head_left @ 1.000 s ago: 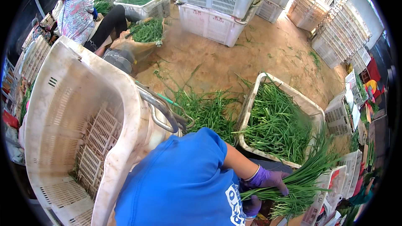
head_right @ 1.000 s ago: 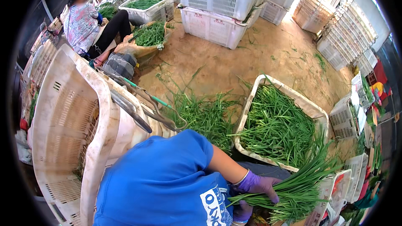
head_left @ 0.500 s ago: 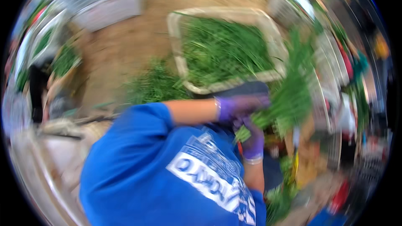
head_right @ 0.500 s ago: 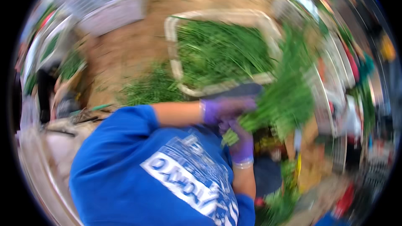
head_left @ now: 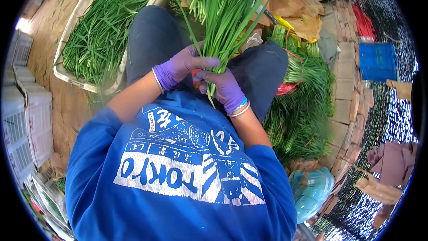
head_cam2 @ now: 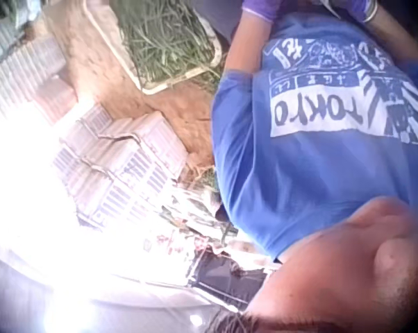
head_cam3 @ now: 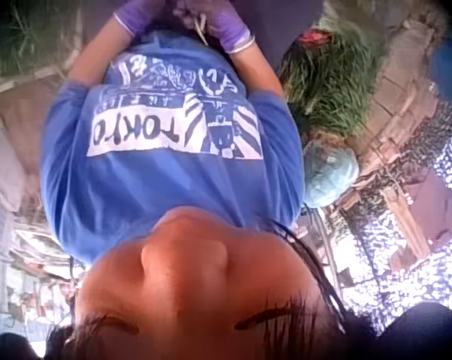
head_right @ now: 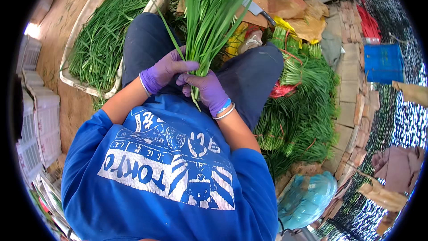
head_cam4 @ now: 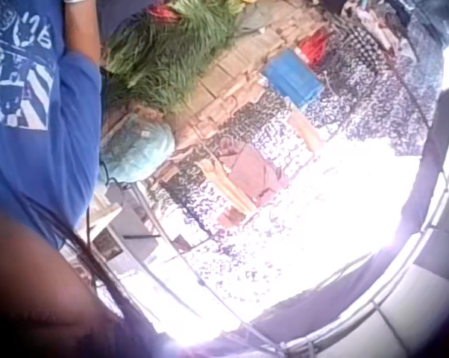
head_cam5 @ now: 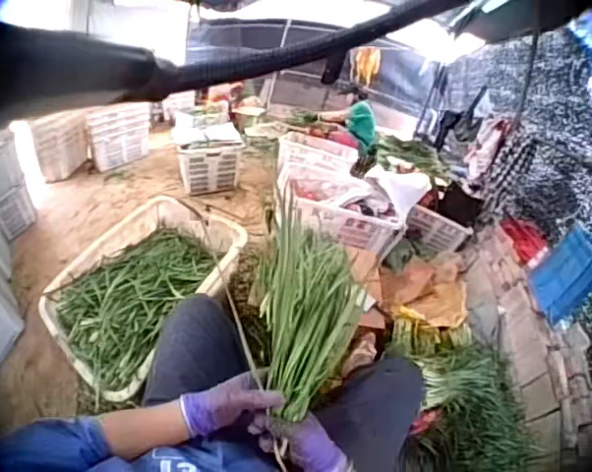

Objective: The person sorts through green chives, gathers them into a bundle, aligns the roots, and secures the bundle with a red tie.

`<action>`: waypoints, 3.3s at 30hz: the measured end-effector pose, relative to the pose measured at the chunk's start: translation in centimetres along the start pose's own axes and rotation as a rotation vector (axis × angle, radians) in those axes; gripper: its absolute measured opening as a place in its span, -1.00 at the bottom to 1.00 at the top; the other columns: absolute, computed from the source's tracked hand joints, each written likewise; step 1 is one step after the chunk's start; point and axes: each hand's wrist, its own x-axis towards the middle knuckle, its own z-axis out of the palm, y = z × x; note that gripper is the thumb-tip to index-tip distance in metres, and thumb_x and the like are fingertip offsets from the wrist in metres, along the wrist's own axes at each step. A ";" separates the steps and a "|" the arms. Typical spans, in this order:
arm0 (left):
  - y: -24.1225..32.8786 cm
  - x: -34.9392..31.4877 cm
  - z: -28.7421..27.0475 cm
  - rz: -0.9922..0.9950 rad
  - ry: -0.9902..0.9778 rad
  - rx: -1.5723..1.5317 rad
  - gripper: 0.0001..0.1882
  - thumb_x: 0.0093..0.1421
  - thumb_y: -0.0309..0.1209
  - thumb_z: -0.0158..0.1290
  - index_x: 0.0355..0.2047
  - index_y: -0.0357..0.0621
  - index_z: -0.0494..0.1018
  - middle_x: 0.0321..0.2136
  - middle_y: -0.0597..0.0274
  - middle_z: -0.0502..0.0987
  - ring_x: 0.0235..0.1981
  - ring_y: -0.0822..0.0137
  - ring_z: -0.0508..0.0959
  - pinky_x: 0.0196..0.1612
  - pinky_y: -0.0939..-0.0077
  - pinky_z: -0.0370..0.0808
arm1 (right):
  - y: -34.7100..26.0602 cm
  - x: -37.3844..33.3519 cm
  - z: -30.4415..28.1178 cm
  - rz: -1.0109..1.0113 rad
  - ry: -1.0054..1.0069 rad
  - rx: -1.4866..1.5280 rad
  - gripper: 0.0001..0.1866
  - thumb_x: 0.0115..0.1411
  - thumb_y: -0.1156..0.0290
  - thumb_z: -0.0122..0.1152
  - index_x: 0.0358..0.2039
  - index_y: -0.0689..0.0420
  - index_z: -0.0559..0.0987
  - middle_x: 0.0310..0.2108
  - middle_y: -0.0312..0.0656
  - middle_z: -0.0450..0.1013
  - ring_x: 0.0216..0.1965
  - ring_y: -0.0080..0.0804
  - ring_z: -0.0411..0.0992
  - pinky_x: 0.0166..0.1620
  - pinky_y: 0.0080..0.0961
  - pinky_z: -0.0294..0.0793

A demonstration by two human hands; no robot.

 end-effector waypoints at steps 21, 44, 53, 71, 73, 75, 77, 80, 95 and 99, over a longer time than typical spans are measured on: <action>-2.7 -1.5 -1.6 0.018 0.506 0.247 -0.73 0.10 -0.26 0.01 -0.36 -0.25 0.40 -0.53 0.26 0.48 -0.62 0.50 0.42 -0.52 0.67 0.35 | 3.0 1.5 -0.4 -0.246 0.399 -0.237 -0.73 -0.01 0.49 0.15 -0.25 0.22 0.40 -0.43 -0.22 0.42 -0.55 -0.58 0.37 -0.50 -0.66 0.39; -4.8 1.0 -1.4 -0.054 0.427 0.084 -0.91 -0.05 -0.59 -0.03 -0.47 -0.27 0.41 -0.63 0.30 0.43 -0.67 0.51 0.39 -0.56 0.65 0.38 | 3.5 1.1 -1.7 -0.192 0.166 -0.018 -0.78 -0.02 0.48 0.10 -0.30 0.17 0.40 -0.56 -0.32 0.34 -0.58 -0.59 0.29 -0.50 -0.69 0.29; -3.9 -0.2 -1.4 0.013 0.228 -0.037 -0.89 -0.05 -0.62 -0.07 -0.46 -0.26 0.39 -0.59 0.21 0.45 -0.62 0.45 0.40 -0.48 0.58 0.41 | 2.5 1.1 -1.6 -0.181 0.161 0.342 -0.72 0.10 0.39 -0.03 -0.19 0.26 0.37 -0.45 -0.15 0.40 -0.50 -0.46 0.38 -0.43 -0.60 0.44; 0.7 -4.3 -2.0 -0.055 0.178 -0.245 -0.79 0.08 -0.35 -0.01 -0.32 -0.21 0.40 -0.45 0.22 0.48 -0.41 0.38 0.49 -0.27 0.52 0.41 | -1.5 0.3 -1.1 -0.536 0.076 0.239 -0.38 -0.01 0.50 0.06 0.09 0.29 0.12 -0.50 -0.26 0.28 -0.52 -0.53 0.26 -0.40 -0.61 0.33; -1.0 -3.0 1.2 -0.383 0.007 -0.427 -0.74 0.12 -0.27 -0.03 -0.30 -0.23 0.38 -0.43 0.23 0.49 -0.44 0.42 0.48 -0.32 0.54 0.42 | -2.9 0.5 -0.4 -0.623 0.065 0.163 -0.39 0.00 0.51 0.05 0.09 0.29 0.12 -0.50 -0.25 0.29 -0.50 -0.52 0.28 -0.38 -0.60 0.34; -1.9 -2.1 1.4 -0.352 -0.079 -0.325 -0.71 0.16 -0.30 -0.10 -0.23 -0.28 0.36 -0.43 0.13 0.49 -0.43 0.37 0.48 -0.33 0.55 0.41 | -4.0 0.7 0.2 -0.691 0.021 0.134 -0.40 0.00 0.52 0.04 0.09 0.29 0.13 -0.48 -0.24 0.31 -0.50 -0.51 0.30 -0.36 -0.59 0.36; -1.4 -1.5 1.9 -0.238 -0.172 -0.152 -0.73 0.17 -0.33 -0.13 -0.33 -0.34 0.39 -0.46 0.10 0.48 -0.52 0.42 0.45 -0.40 0.58 0.39 | -5.0 0.2 0.6 -0.701 0.001 0.119 -0.38 -0.03 0.53 0.03 0.09 0.28 0.13 -0.42 -0.20 0.35 -0.45 -0.49 0.34 -0.31 -0.56 0.38; -0.8 -2.0 3.3 -0.057 -0.020 -0.059 -0.72 0.17 -0.36 -0.12 -0.29 -0.38 0.39 -0.48 0.10 0.48 -0.55 0.45 0.42 -0.42 0.60 0.38 | -5.2 -0.5 1.1 -0.704 0.028 0.130 -0.32 -0.10 0.50 0.05 0.10 0.27 0.12 -0.39 -0.19 0.37 -0.42 -0.47 0.36 -0.26 -0.55 0.39; -1.9 -2.8 2.3 -0.026 0.019 0.146 -0.75 0.14 -0.32 -0.04 -0.42 -0.31 0.45 -0.62 0.17 0.50 -0.60 0.46 0.49 -0.50 0.68 0.42 | -4.1 -1.2 1.8 -0.524 -0.080 0.146 -0.30 -0.06 0.50 0.08 0.13 0.22 0.08 -0.25 -0.17 0.39 -0.36 -0.42 0.41 -0.28 -0.49 0.47; -2.0 -2.6 1.3 -0.084 -0.017 0.356 -0.75 0.04 -0.29 0.09 -0.53 -0.28 0.49 -0.64 0.19 0.50 -0.64 0.52 0.48 -0.53 0.71 0.40 | -3.4 -0.8 1.0 -0.534 -0.116 0.211 -0.35 0.01 0.52 0.05 0.13 0.21 0.08 -0.30 -0.19 0.42 -0.42 -0.47 0.41 -0.32 -0.53 0.45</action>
